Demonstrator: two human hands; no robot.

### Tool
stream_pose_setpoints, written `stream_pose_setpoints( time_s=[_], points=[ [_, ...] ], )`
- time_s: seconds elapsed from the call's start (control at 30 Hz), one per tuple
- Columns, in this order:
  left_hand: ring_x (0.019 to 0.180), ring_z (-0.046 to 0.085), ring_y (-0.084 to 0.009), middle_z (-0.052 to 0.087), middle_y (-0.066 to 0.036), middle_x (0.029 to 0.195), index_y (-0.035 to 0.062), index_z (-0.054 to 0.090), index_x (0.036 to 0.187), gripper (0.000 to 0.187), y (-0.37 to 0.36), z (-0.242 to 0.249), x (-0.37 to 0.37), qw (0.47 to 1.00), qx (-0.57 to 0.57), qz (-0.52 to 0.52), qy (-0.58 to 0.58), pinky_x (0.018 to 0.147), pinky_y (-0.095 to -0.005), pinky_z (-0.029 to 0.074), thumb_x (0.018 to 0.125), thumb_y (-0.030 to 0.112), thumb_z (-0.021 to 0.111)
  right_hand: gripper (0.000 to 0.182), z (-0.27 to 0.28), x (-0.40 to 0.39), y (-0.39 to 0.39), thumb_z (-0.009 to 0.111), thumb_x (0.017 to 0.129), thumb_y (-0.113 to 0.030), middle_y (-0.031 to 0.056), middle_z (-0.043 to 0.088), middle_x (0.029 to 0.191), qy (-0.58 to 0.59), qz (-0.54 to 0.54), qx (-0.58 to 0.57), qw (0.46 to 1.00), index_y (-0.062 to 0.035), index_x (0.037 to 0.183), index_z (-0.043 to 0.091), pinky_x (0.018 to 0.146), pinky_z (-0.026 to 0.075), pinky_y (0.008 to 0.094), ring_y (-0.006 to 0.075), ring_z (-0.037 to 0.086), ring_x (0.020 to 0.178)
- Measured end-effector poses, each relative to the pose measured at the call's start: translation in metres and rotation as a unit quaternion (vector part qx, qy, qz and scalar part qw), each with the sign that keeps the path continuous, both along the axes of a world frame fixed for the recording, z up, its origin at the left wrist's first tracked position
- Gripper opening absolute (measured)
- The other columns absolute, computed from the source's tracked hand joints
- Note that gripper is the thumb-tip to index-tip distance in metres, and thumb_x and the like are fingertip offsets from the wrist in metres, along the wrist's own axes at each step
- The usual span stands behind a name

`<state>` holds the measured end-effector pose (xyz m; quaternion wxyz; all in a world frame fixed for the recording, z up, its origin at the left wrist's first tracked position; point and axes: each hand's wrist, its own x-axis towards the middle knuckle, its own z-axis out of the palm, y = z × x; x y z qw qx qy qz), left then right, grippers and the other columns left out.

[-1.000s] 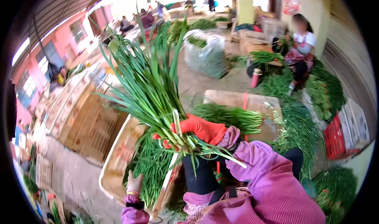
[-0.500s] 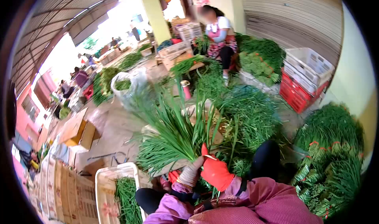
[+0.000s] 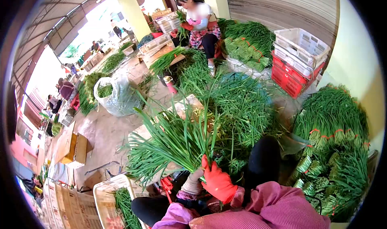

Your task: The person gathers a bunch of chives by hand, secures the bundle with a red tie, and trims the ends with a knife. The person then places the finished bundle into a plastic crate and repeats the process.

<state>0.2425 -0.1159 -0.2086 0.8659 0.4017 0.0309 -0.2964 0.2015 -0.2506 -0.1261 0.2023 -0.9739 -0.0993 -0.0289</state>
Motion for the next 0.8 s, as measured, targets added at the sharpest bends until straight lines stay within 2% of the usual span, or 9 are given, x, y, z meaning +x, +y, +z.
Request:
stream_pose_setpoints(
  time_s=[0.2,0.23,0.3,0.4,0.53,0.6,0.7,0.73,0.8],
  points=[
    [0.119,0.054,-0.0237,0.058,-0.008,0.13,0.0033,0.053,0.134,0.065,0.001,0.008,-0.005,0.999,0.016,0.031,-0.027,0.106,-0.0369,0.038,0.08,0.035,0.072,0.099,-0.001,-0.006,0.001,0.07,0.08,-0.041,0.033,0.05,0.123,0.006,0.004,0.009,1.0,-0.0006,0.151,0.015,0.067,0.055,0.0414,0.0386,0.064,0.087],
    [0.11,0.058,-0.0185,0.064,-0.004,0.121,0.0045,0.06,0.128,0.051,0.006,0.014,-0.007,0.999,-0.011,0.023,0.028,0.101,-0.0351,0.042,0.082,0.024,0.072,0.099,0.001,-0.007,0.001,0.07,0.08,-0.041,0.033,0.05,0.123,0.005,0.008,0.01,1.0,-0.0006,0.151,0.015,0.067,0.055,0.0414,0.0386,0.064,0.087],
    [0.111,0.058,-0.0206,0.063,-0.006,0.123,0.0039,0.058,0.129,0.055,0.011,0.018,-0.012,0.999,-0.012,0.035,0.024,0.101,-0.0358,0.042,0.08,0.025,0.072,0.091,0.007,-0.011,-0.003,0.066,0.086,-0.04,0.0376,0.043,0.131,-0.01,0.046,0.081,0.996,0.0026,0.15,0.017,0.075,0.055,0.0436,0.0438,0.061,0.099],
    [0.11,0.059,-0.0235,0.063,-0.009,0.122,0.0032,0.056,0.129,0.058,0.018,0.026,-0.01,0.999,0.0,0.027,0.022,0.1,-0.0377,0.045,0.079,0.025,0.073,0.085,0.015,-0.016,-0.012,0.062,0.09,-0.041,0.04,0.044,0.128,-0.024,0.1,0.147,0.984,-0.001,0.15,0.019,0.073,0.054,0.0441,0.0464,0.062,0.091],
    [0.103,0.065,-0.0263,0.066,-0.012,0.115,0.0038,0.056,0.128,0.059,0.012,0.062,-0.025,0.996,-0.068,0.054,0.016,0.093,-0.0402,0.053,0.078,0.029,0.075,0.074,0.034,-0.018,-0.02,0.061,0.092,-0.039,0.0213,0.065,0.095,-0.042,0.07,0.176,0.981,-0.0052,0.148,0.028,0.06,0.052,0.0401,0.0354,0.065,0.071],
    [0.099,0.066,-0.0274,0.067,-0.013,0.114,0.0033,0.055,0.128,0.065,0.009,0.064,-0.03,0.988,-0.145,0.039,0.03,0.088,-0.0409,0.056,0.076,0.035,0.077,0.078,0.04,-0.01,-0.022,0.074,0.084,-0.034,0.0116,0.065,0.082,-0.109,0.021,0.244,0.963,-0.006,0.145,0.035,0.056,0.051,0.0361,0.0287,0.063,0.061],
    [0.099,0.066,-0.0283,0.066,-0.013,0.114,0.0031,0.052,0.131,0.068,0.015,0.053,-0.037,0.989,-0.14,0.03,0.031,0.087,-0.0421,0.057,0.076,0.035,0.077,0.096,0.047,0.01,-0.033,0.08,0.078,-0.036,0.012,0.065,0.101,-0.044,-0.032,0.313,0.948,-0.0075,0.15,0.023,0.065,0.053,0.0348,0.0234,0.066,0.076],
    [0.104,0.065,-0.0291,0.064,-0.015,0.117,0.0024,0.051,0.132,0.067,0.018,0.055,-0.04,0.99,-0.133,0.034,0.018,0.092,-0.0438,0.055,0.078,0.032,0.076,0.097,0.046,0.017,-0.036,0.076,0.084,-0.033,0.0147,0.057,0.127,0.029,-0.015,0.361,0.932,-0.0064,0.153,0.012,0.088,0.05,0.0316,0.019,0.061,0.106],
    [0.102,0.065,-0.0253,0.065,-0.011,0.116,0.0025,0.051,0.132,0.066,0.021,0.065,-0.039,0.991,-0.134,0.006,0.012,0.091,-0.0408,0.054,0.077,0.027,0.076,0.093,0.05,0.037,-0.03,0.071,0.089,-0.03,0.0117,0.045,0.143,0.128,0.133,0.597,0.781,-0.005,0.154,0.01,0.105,0.037,0.033,0.0171,0.045,0.127]
  ],
)
